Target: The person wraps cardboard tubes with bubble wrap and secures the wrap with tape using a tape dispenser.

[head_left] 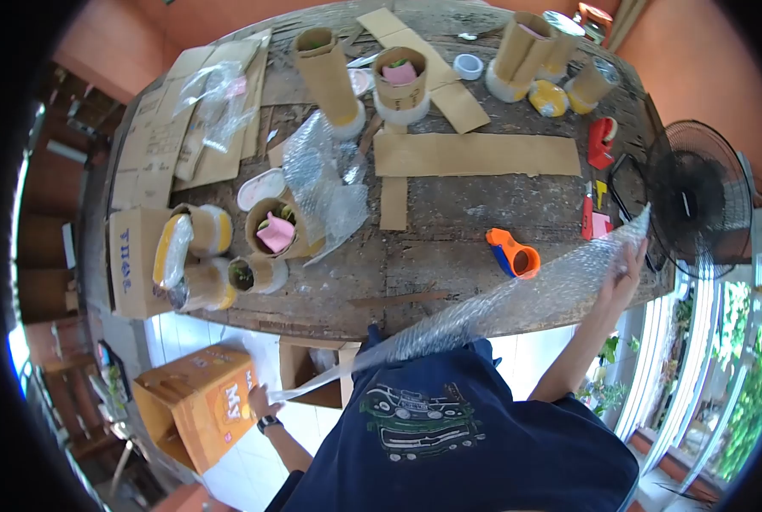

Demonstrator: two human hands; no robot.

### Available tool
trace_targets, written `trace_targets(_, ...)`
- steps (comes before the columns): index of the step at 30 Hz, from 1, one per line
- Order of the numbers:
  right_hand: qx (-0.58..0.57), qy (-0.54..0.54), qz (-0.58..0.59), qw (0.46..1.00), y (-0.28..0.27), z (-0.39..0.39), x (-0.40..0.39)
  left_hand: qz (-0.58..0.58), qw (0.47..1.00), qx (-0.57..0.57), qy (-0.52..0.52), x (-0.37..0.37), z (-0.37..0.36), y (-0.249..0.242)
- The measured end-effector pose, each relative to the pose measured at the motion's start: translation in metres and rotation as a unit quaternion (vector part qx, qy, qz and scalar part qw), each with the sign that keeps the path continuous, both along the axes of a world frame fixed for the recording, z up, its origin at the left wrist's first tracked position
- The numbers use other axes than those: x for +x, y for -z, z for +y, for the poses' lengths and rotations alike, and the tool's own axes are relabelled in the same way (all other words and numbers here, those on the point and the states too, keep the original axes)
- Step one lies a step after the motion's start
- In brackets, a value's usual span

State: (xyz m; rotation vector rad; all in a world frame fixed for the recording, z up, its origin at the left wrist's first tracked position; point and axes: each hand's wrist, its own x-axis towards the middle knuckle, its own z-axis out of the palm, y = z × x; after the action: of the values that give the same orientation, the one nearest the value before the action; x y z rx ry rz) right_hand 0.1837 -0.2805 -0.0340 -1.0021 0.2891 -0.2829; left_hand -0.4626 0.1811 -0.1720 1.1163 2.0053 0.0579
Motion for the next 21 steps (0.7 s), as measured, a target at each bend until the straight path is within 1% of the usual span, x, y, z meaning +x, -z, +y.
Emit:
trace_targets(1,-0.019,0.016,-0.021,0.999,-0.002,-0.001,0.001,-0.001,0.997,-0.066,0.047,0.011,-0.003,-0.002)
trace_targets(2,-0.052,0.004,-0.046,0.998,-0.003,-0.006,0.000,0.049,0.981,-0.028,0.187,0.035,-0.008,-0.009)
trace_targets(3,-0.086,-0.008,-0.072,0.994,-0.003,-0.011,-0.001,0.129,0.936,0.028,0.327,0.059,-0.012,-0.014)
trace_targets(4,-0.118,-0.021,-0.100,0.988,-0.005,-0.011,0.000,0.211,0.871,0.097,0.433,0.082,-0.017,-0.019)
trace_targets(5,-0.132,-0.024,-0.112,0.985,-0.018,0.000,-0.004,0.096,0.891,0.271,0.351,0.098,-0.027,-0.015)
trace_targets(6,-0.145,-0.029,-0.125,0.981,-0.040,0.018,-0.013,-0.051,0.919,0.253,0.297,0.154,-0.030,-0.055)
trace_targets(7,-0.157,-0.037,-0.138,0.977,-0.054,0.030,-0.017,-0.168,0.926,0.211,0.265,0.170,-0.017,-0.037)
trace_targets(8,-0.190,-0.028,-0.156,0.969,-0.055,0.027,-0.013,-0.164,0.928,0.190,0.275,0.198,-0.017,-0.049)
trace_targets(9,-0.185,-0.074,-0.186,0.962,-0.051,0.020,-0.010,-0.159,0.934,0.185,0.260,0.206,-0.006,-0.018)
trace_targets(10,-0.195,-0.082,-0.196,0.958,-0.056,0.023,-0.012,-0.162,0.915,0.234,0.287,0.226,-0.004,-0.013)
trace_targets(11,-0.204,-0.088,-0.207,0.953,-0.064,0.026,-0.014,-0.164,0.905,0.270,0.287,0.241,0.001,0.000)
trace_targets(12,-0.188,-0.131,-0.238,0.944,-0.074,0.029,-0.017,-0.167,0.891,0.306,0.290,0.253,0.009,0.017)
trace_targets(13,-0.207,-0.095,-0.218,0.949,-0.079,0.032,-0.022,-0.167,0.899,0.282,0.289,0.262,0.015,0.032)
trace_targets(14,-0.208,-0.094,-0.224,0.948,-0.083,0.031,-0.021,-0.170,0.906,0.259,0.289,0.272,0.021,0.045)
trace_targets(17,-0.226,-0.111,-0.262,0.932,-0.084,0.011,-0.026,-0.227,0.905,0.175,0.315,0.302,0.031,0.076)
trace_targets(18,-0.234,-0.121,-0.278,0.924,-0.086,0.007,-0.029,-0.238,0.902,0.180,0.311,0.313,0.023,0.067)
trace_targets(20,-0.244,-0.026,-0.227,0.943,-0.093,0.006,-0.035,-0.260,0.896,0.190,0.305,0.335,0.009,0.044)
trace_targets(21,-0.248,0.023,-0.200,0.948,-0.096,0.005,-0.039,-0.210,0.920,0.187,0.275,0.344,0.003,0.033)
